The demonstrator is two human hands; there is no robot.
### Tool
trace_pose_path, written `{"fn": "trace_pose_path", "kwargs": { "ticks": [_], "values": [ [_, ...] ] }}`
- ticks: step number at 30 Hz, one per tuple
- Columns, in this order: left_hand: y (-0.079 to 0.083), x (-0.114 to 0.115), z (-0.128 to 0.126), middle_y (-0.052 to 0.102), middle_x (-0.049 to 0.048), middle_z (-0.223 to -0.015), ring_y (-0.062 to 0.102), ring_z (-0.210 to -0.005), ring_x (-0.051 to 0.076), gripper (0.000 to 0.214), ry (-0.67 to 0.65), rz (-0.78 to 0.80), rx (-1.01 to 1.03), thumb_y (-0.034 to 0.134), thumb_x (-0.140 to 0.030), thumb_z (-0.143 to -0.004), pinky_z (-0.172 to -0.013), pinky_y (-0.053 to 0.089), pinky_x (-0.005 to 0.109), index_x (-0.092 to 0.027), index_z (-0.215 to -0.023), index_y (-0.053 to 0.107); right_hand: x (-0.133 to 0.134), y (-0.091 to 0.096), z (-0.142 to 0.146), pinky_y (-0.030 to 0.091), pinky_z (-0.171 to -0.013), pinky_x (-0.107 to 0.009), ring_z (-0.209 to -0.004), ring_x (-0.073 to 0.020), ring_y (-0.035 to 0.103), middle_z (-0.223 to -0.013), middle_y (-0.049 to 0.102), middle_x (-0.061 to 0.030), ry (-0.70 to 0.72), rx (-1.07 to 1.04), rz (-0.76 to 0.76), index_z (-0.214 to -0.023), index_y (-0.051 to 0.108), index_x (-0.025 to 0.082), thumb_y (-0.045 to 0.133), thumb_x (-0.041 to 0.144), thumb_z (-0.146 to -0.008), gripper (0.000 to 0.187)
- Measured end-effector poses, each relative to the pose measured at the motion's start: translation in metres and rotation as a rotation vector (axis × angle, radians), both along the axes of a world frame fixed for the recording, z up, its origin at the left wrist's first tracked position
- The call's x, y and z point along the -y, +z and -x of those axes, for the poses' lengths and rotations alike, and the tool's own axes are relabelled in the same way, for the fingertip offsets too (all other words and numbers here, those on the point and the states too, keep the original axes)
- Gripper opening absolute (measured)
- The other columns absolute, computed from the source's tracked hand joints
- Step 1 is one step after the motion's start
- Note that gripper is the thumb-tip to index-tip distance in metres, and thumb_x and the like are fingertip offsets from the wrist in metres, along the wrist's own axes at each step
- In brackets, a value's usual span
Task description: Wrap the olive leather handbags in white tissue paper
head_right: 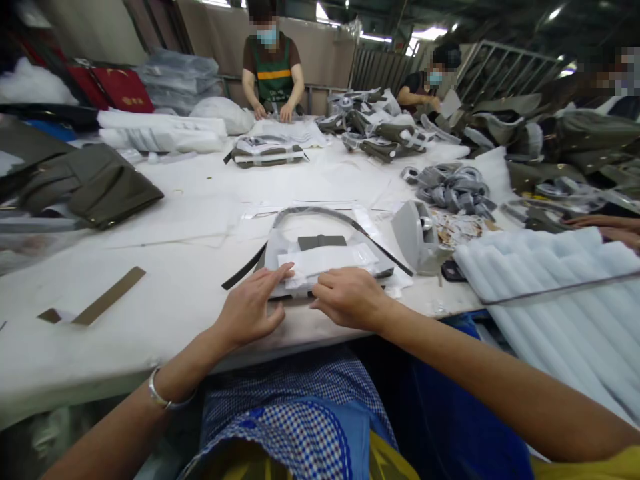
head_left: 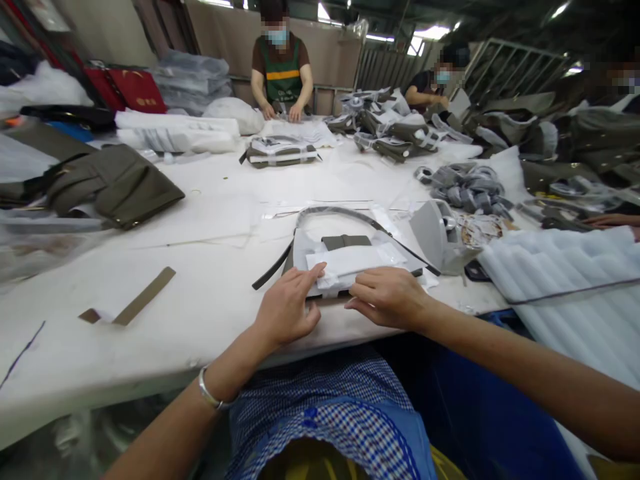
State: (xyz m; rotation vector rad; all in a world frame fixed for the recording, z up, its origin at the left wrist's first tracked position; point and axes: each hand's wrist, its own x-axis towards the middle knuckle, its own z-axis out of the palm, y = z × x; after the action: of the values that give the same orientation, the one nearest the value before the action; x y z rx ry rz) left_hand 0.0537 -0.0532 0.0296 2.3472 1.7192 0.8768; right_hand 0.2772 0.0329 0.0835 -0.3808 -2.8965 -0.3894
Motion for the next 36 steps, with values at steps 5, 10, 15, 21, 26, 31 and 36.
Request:
{"fn": "trace_pose_path", "kwargs": {
  "ticks": [5, 10, 15, 21, 26, 31, 36],
  "values": [
    [-0.004, 0.000, 0.003, 0.064, 0.0066, -0.131, 0.056, -0.118, 0.025, 0.079, -0.018, 0.006, 0.049, 0.061, -0.017, -0.075, -0.111, 0.042, 0.045, -0.019, -0.149, 0.034, -0.002, -0.004, 0.021, 0.031, -0.063, -0.033, -0.070, -0.0181, 0.057, -0.075, 0.064, -0.0026, 0.027, 0.057, -0.035, -0.079, 0.061, 0.018, 0.058, 0.037, -0.094, 0.025],
    [-0.007, 0.001, 0.005, 0.064, 0.0085, -0.131, 0.058, -0.118, 0.025, 0.076, -0.042, -0.013, 0.080, 0.064, -0.027, -0.080, -0.112, 0.040, 0.046, -0.019, -0.149, 0.034, -0.004, -0.005, 0.032, 0.030, -0.063, -0.033, -0.070, -0.0190, 0.057, -0.076, 0.065, -0.0036, 0.041, 0.121, -0.068, -0.080, 0.061, 0.017, 0.061, 0.033, -0.092, 0.020],
    [-0.006, 0.000, 0.006, 0.064, 0.0092, -0.128, 0.060, -0.115, 0.025, 0.074, -0.053, -0.035, 0.091, 0.066, -0.035, -0.083, -0.110, 0.042, 0.045, -0.018, -0.148, 0.035, -0.004, 0.002, 0.041, 0.030, -0.062, -0.033, -0.069, -0.0192, 0.058, -0.077, 0.066, -0.0059, 0.047, 0.208, -0.080, -0.082, 0.062, 0.016, 0.061, 0.022, -0.089, 0.010],
    [-0.017, -0.002, 0.001, 0.066, 0.0083, -0.127, 0.060, -0.113, 0.025, 0.075, -0.001, -0.098, 0.081, 0.071, -0.035, -0.082, -0.107, 0.044, 0.046, -0.020, -0.146, 0.037, -0.004, 0.009, 0.056, 0.031, -0.061, -0.033, -0.073, -0.0220, 0.062, -0.080, 0.068, -0.0094, 0.041, 0.322, -0.074, -0.090, 0.065, 0.013, 0.060, 0.013, -0.084, 0.007],
    [-0.031, -0.007, -0.006, 0.066, 0.0069, -0.125, 0.059, -0.112, 0.024, 0.069, 0.074, -0.147, 0.063, 0.071, -0.020, -0.082, -0.102, 0.047, 0.041, -0.019, -0.144, 0.040, -0.005, 0.011, 0.065, 0.033, -0.057, -0.033, -0.072, -0.0230, 0.064, -0.082, 0.069, -0.0099, 0.019, 0.388, -0.076, -0.091, 0.063, 0.012, 0.060, 0.008, -0.082, 0.011],
    [-0.037, -0.010, -0.009, 0.066, 0.0065, -0.122, 0.057, -0.108, 0.025, 0.069, 0.085, -0.155, 0.039, 0.072, -0.022, -0.084, -0.101, 0.046, 0.040, -0.018, -0.144, 0.039, -0.008, 0.027, 0.073, 0.032, -0.053, -0.030, -0.069, -0.0209, 0.066, -0.078, 0.070, -0.0079, 0.005, 0.481, -0.021, -0.086, 0.064, 0.015, 0.064, 0.008, -0.082, 0.008],
    [-0.036, -0.010, -0.010, 0.066, 0.0050, -0.117, 0.058, -0.106, 0.024, 0.069, 0.097, -0.161, 0.055, 0.071, -0.023, -0.085, -0.100, 0.046, 0.040, -0.021, -0.145, 0.038, -0.005, 0.038, 0.083, 0.033, -0.052, -0.028, -0.057, -0.0178, 0.063, -0.060, 0.066, -0.0056, -0.038, 0.467, 0.054, -0.071, 0.067, 0.018, 0.067, 0.016, -0.085, 0.014]
  ]
}}
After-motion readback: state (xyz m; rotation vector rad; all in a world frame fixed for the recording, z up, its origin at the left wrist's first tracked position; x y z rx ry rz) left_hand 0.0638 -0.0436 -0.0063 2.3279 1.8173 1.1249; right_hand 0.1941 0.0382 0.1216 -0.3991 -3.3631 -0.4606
